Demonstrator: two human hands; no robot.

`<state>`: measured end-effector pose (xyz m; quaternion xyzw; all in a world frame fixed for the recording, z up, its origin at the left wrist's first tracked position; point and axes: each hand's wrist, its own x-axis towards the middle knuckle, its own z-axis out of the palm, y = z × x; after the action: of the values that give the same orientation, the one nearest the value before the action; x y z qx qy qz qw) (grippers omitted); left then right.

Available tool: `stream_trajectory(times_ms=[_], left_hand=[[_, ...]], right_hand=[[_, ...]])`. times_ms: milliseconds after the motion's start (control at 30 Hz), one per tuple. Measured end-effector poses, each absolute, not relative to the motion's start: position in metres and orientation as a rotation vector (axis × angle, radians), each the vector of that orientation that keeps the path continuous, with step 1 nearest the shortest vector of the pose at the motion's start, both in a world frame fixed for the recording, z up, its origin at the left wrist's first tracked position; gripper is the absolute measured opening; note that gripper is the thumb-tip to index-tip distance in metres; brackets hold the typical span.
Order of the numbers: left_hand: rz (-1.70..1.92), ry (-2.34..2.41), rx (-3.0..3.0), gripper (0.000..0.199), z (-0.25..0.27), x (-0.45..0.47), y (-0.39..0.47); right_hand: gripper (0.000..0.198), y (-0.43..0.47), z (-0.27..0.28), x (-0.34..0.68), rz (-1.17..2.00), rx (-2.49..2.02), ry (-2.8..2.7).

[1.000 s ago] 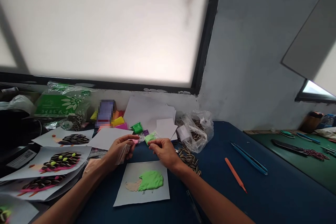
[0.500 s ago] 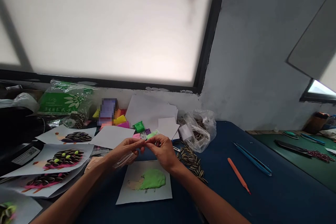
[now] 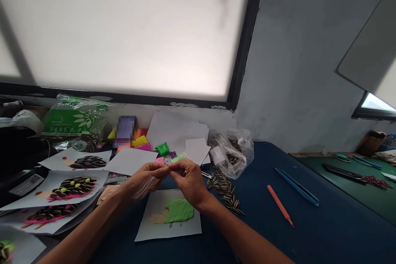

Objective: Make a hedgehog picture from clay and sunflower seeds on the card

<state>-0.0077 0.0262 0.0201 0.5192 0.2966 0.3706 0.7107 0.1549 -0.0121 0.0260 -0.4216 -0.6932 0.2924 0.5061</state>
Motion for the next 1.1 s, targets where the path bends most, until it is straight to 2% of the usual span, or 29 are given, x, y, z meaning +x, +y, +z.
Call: stream_trajectory(times_ms=[500, 767, 1100], left_hand=[[0.849, 0.676, 1.195, 0.041, 0.0152, -0.0073, 0.0278], [0.756, 0.631, 1.231, 0.045, 0.0124, -0.0073, 0.0294], [0.884, 0.696, 1.146, 0.046, 0.0182, -0.0106, 0.0308]], right_hand=[[0.003, -0.0127, 0.0262, 0.1571, 0.606, -1.127, -1.711], [0.008, -0.0088, 0.0258, 0.1608, 0.511, -1.083, -1.741], [0.015, -0.0128, 0.0324, 0.1603, 0.527, -1.089, -1.734]])
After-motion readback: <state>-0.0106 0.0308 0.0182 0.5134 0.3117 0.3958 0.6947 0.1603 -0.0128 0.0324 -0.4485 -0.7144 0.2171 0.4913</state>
